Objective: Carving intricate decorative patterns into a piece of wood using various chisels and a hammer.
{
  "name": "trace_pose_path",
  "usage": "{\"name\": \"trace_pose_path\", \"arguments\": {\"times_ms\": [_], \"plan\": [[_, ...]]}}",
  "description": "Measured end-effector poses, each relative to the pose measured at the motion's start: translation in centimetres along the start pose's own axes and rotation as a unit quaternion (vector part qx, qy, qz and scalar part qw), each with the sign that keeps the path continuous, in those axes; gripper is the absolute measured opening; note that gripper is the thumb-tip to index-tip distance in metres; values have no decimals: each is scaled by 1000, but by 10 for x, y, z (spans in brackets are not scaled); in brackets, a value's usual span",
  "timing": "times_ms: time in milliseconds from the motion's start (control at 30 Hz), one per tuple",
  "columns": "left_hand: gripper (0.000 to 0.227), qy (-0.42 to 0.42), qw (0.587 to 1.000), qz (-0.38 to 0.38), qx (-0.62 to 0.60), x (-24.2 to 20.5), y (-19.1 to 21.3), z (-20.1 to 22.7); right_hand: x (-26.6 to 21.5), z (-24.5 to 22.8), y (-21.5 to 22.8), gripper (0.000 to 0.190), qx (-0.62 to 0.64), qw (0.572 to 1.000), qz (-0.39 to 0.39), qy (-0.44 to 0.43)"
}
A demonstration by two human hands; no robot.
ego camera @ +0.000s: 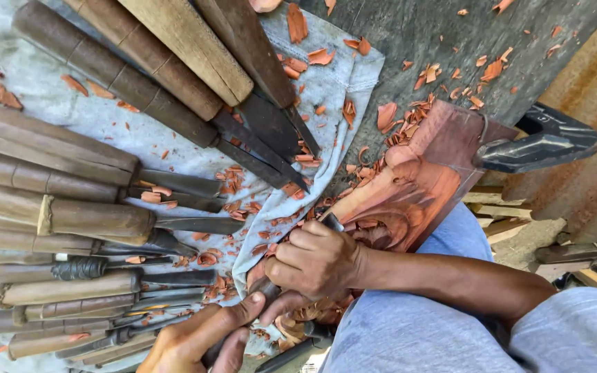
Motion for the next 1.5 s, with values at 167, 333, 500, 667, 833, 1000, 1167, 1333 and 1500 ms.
{"name": "trace_pose_path", "arguments": {"times_ms": [167, 333, 500, 667, 833, 1000, 1167, 1333, 1500], "plan": [[39, -28, 999, 26, -18, 17, 3, 11, 6, 5, 5, 70, -12, 999, 36, -17], [39, 4, 998, 28, -50, 35, 2, 11, -7, 13, -8, 67, -17, 997, 55, -44], [37, 8, 996, 47, -73, 19, -12, 14, -38, 6, -13, 63, -32, 992, 86, -92], [36, -10, 999, 27, -25, 36, 2, 45, -27, 8, -10, 62, -66, 995, 62, -51], [38, -14, 1000, 9, 4, 34, 14, 45, -6, 1, 11, 75, -54, 994, 91, -28], [38, 4, 1000, -4, -9, 29, 7, 28, -5, 9, 4, 68, -35, 997, 58, -32], [38, 9, 1000, 6, -20, 26, -2, 6, -7, 18, 3, 69, -1, 994, 93, -62], [38, 9, 1000, -16, 14, 55, 6, 24, -10, 28, -1, 65, -15, 991, 97, -95], [35, -57, 998, 30, -15, 52, 27, 47, -13, 12, -1, 63, -58, 979, 136, -137]]}}
Point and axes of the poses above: each hand's wrist, its own x-axis towards the middle knuckle, its own y-axis out of the back of the hand, z = x × y, the point moved 5 cm from there along x, towards the middle knuckle, and after that the axes turned 12 degrees about -y, right-handed, at the moved point
